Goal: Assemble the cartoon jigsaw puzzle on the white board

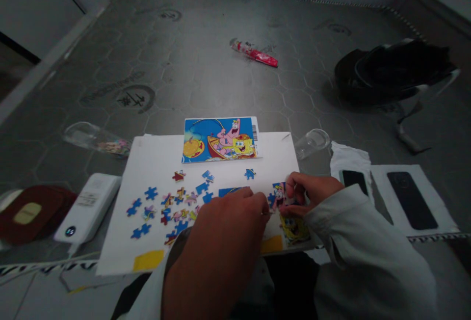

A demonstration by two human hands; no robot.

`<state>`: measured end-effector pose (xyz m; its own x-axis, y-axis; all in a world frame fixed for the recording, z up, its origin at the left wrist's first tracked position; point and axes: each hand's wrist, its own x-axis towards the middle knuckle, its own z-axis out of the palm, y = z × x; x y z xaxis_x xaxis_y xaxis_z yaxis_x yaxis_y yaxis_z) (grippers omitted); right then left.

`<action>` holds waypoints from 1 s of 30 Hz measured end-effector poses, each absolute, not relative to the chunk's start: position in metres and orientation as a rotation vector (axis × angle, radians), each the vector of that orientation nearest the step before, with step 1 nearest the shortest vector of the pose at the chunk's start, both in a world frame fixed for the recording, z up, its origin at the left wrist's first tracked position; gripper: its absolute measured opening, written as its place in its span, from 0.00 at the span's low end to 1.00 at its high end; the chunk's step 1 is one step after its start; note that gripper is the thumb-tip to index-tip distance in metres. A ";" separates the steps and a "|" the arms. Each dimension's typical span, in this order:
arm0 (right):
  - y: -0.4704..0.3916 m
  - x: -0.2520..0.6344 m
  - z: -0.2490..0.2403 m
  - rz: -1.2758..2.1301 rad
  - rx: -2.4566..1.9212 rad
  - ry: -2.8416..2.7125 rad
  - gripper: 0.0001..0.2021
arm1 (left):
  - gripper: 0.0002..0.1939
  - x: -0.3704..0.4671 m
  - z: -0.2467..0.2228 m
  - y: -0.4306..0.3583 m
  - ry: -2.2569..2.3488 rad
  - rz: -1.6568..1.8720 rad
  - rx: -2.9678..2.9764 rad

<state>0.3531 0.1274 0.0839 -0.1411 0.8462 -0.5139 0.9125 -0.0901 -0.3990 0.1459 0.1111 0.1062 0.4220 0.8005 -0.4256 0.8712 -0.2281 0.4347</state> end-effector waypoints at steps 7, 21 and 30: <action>0.127 0.351 0.087 -1.113 2.010 2.008 0.11 | 0.11 0.144 0.106 0.117 1.450 -0.239 1.982; 0.129 0.350 0.089 -1.196 1.906 1.970 0.07 | 0.13 0.148 0.103 0.119 1.480 -0.187 1.975; 0.129 0.349 0.089 -1.076 1.846 2.043 0.08 | 0.12 0.147 0.105 0.120 1.444 -0.248 1.961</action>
